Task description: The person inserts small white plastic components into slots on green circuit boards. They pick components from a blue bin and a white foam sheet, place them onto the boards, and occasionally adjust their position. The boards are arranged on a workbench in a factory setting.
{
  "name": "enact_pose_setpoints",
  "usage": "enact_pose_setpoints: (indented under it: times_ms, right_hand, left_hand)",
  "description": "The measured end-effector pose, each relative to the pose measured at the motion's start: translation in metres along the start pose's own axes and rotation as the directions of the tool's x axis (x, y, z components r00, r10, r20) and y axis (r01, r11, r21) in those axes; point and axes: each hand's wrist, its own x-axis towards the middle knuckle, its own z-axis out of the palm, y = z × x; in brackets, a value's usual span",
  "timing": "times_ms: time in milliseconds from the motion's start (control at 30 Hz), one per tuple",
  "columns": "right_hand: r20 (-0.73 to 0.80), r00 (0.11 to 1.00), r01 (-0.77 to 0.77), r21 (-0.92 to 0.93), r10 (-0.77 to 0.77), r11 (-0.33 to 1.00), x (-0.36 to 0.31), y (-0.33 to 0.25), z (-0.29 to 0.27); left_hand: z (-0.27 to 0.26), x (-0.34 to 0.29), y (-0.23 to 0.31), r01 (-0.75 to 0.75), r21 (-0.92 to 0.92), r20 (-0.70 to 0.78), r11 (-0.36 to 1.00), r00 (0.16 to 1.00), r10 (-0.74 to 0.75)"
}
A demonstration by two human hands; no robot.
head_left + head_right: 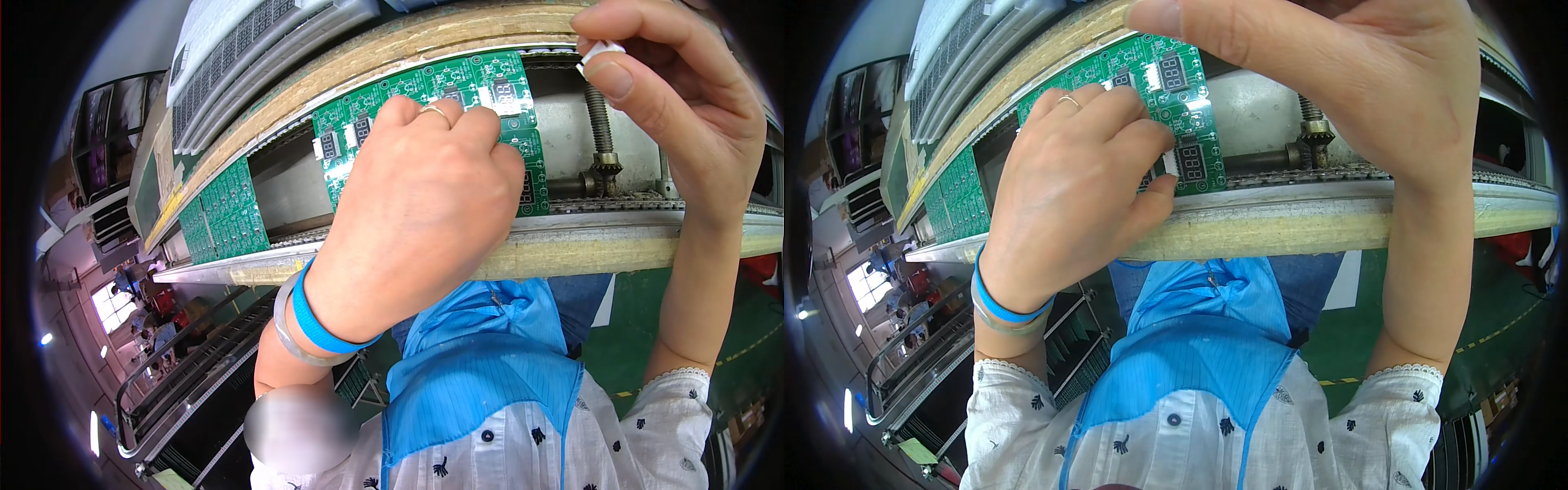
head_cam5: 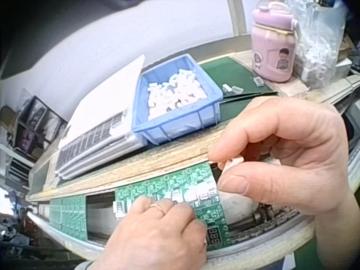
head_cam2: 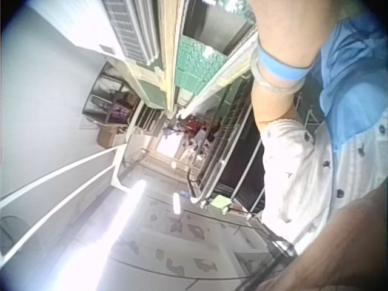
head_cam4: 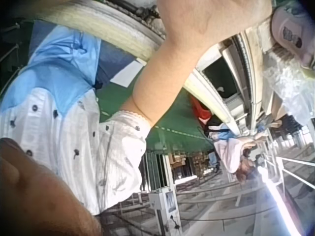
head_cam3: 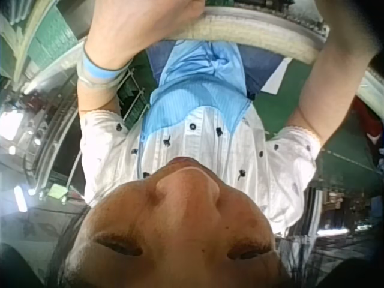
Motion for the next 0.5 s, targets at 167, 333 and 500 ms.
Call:
enact_pose_setpoints:
  times_ms: [167, 333, 500]
  right_hand:
    - [-0.01, 0.999, 0.052, -0.084, -0.053, 0.995, -0.0006, -0.0023, 0.0047]
    - [-0.013, 0.998, 0.058, -0.078, -0.059, 0.995, -0.0003, -0.0023, 0.0039]
    - [-0.038, 0.997, 0.057, -0.146, -0.064, 0.988, 0.0007, -0.0067, 0.0076]
  left_hand:
    - [-0.0022, 0.0013, 0.0005, -0.009, 0.011, 0.013, 1.0, 1.0, 0.009]
    - [-0.0034, 0.0029, -0.0003, -0.018, 0.007, 0.029, 1.0, 0.999, 0.018]
    - [-0.002, 0.0023, -0.0009, -0.026, -0.002, 0.01, 1.0, 1.0, 0.026]
